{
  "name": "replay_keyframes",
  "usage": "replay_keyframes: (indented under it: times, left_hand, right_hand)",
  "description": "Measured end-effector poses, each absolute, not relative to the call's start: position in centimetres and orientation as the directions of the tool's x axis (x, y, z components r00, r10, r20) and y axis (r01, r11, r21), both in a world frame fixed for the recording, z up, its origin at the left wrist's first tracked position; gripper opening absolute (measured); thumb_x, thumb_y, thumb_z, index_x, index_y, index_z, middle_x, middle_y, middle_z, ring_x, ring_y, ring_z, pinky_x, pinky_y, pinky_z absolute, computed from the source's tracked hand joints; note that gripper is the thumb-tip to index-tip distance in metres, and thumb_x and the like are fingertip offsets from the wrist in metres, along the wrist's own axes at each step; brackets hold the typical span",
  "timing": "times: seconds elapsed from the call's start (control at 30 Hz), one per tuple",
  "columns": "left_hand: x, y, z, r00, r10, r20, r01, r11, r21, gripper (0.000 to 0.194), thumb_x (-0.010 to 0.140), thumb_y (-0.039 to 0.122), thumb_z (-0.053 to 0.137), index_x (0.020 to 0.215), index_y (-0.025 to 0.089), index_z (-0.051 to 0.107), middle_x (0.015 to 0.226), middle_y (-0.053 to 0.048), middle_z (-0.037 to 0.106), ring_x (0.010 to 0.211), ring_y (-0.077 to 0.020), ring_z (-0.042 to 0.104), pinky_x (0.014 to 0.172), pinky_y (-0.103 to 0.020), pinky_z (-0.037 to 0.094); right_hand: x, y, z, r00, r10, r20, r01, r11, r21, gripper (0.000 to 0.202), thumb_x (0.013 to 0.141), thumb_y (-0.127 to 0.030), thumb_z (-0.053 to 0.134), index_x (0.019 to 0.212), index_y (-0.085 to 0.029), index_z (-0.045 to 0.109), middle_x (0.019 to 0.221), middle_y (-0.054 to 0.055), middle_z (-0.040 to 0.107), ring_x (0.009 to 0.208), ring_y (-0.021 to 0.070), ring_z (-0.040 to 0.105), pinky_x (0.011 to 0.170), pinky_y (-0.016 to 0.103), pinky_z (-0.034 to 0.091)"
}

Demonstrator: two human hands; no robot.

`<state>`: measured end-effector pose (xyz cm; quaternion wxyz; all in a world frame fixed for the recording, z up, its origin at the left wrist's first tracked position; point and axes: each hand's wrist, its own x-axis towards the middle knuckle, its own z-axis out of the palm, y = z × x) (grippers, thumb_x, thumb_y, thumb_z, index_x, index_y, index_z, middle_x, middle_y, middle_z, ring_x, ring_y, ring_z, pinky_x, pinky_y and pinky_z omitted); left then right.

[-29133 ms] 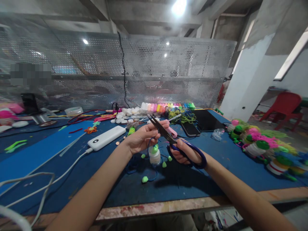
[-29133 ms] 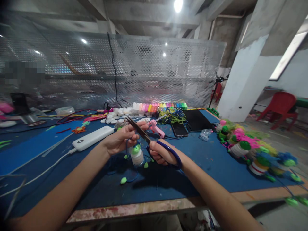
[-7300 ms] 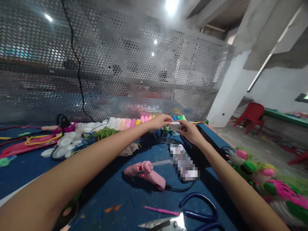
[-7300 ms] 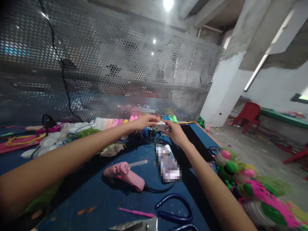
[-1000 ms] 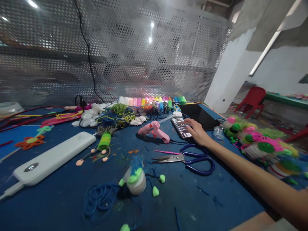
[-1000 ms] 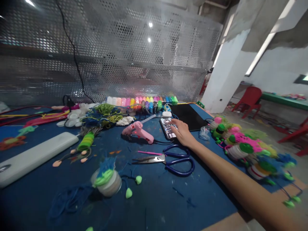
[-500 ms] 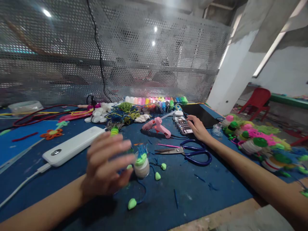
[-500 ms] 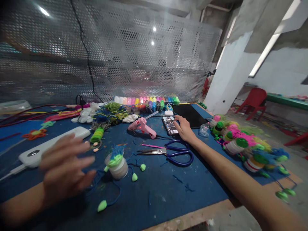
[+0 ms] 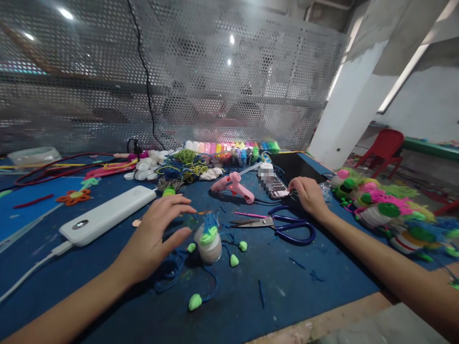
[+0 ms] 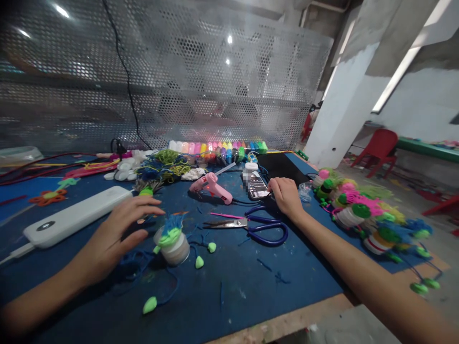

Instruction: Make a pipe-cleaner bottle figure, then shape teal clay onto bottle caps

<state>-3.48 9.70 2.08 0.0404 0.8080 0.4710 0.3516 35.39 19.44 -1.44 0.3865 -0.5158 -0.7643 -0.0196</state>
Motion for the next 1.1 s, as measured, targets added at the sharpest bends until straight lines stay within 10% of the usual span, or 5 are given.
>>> replay_keyframes:
  times: [0.43, 1.1]
  left_hand:
    - [-1.9, 9.3, 1.6, 0.44, 0.819, 0.367, 0.795, -0.546, 0.264, 0.048, 0.063, 0.06, 0.068, 0.098, 0.027, 0.066, 0.124, -0.008, 0.059, 0.123, -0.0355, 0.045, 0.101, -0.057, 0.036]
    - [-1.6, 9.3, 1.8, 0.483, 0.834, 0.268, 0.786, -0.548, 0.288, 0.043, 0.074, 0.051, 0.06, 0.104, 0.021, 0.066, 0.13, -0.011, 0.054, 0.124, -0.0326, 0.045, 0.104, -0.048, 0.037]
  right_hand:
    - [35.0, 19.8, -1.7, -0.085, 0.784, 0.615, 0.757, 0.452, -0.471, 0.046, 0.096, -0.048, 0.027, 0.077, -0.023, 0.061, 0.078, 0.005, 0.07, 0.08, 0.0219, 0.062, 0.076, 0.033, 0.042]
    - [35.2, 21.3, -3.0, -0.183, 0.838, 0.514, 0.801, 0.43, -0.417, 0.042, 0.091, -0.046, 0.033, 0.116, -0.019, 0.054, 0.119, 0.013, 0.063, 0.113, 0.0317, 0.052, 0.095, 0.051, 0.037]
